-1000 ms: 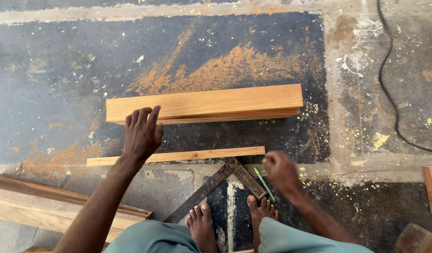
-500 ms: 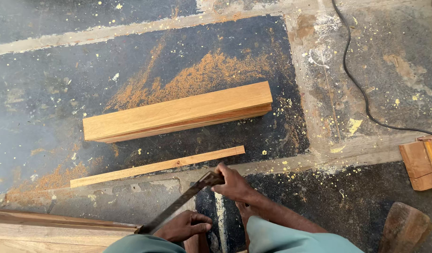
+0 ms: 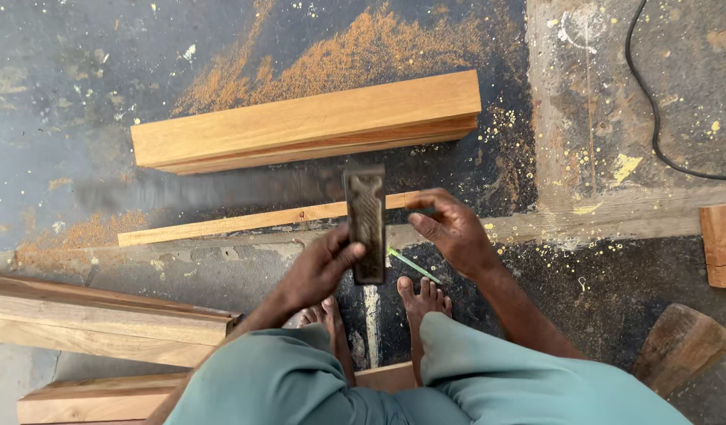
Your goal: The person marks wooden boards with a pencil on the workshop floor. They pick up individual boards, align them against a stacked reference board, position an L-shaped try square across the wood, and draw pencil lines across each board, repeating the process for multiple boards and setting marked boards aside.
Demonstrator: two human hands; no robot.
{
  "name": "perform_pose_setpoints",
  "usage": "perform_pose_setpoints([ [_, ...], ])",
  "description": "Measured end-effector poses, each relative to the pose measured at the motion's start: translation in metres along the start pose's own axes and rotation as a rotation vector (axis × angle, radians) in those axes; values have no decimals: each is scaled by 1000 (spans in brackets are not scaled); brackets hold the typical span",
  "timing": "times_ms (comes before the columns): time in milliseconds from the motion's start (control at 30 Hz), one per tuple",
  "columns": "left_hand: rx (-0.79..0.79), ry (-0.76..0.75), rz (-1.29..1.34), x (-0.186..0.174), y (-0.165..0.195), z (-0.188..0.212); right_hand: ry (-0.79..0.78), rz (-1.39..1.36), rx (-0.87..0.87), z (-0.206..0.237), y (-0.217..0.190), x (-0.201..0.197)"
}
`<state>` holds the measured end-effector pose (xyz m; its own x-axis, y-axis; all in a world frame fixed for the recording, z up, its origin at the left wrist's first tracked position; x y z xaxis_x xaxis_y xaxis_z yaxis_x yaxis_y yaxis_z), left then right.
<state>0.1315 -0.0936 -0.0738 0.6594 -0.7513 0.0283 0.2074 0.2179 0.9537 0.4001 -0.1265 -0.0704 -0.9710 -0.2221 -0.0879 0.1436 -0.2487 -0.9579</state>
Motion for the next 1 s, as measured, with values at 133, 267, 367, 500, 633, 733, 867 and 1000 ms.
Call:
perform_pose_setpoints([
  [133, 35, 275, -129, -63, 66, -12, -87, 788, 466, 31, 82, 13],
  [267, -132, 474, -488, -92, 134, -44, -110, 917, 269, 38, 131, 19],
  [367, -159, 238, -715, -82, 158, -98, 6, 713, 353, 40, 113, -6],
  [500, -95, -50, -1254, -59, 135, -155, 292, 24, 432, 65, 65, -62],
  [633, 90, -73, -1471, -34, 63, -182, 490, -137, 135, 63, 31, -107],
  [733, 87, -21, -1337, -8, 9, -197, 479, 41, 11, 27, 16, -132],
  [867, 393, 291, -1460, 0, -6, -214, 370, 224, 33, -45, -26, -159],
  [1000, 200, 257, -1411, -9, 21, -239, 258, 416, 156, -97, -60, -182],
])
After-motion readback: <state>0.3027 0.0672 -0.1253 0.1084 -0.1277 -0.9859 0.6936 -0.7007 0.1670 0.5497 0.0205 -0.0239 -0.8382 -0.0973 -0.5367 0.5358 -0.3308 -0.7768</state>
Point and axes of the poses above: each hand's wrist, its own z-axis away from the middle knuckle, its own x-axis out of the palm, y = z × x, the point moved 1 cm from there along -z, towards the middle knuckle, and after that the axes turned 4 degrees about -y, right-handed, at the moved point
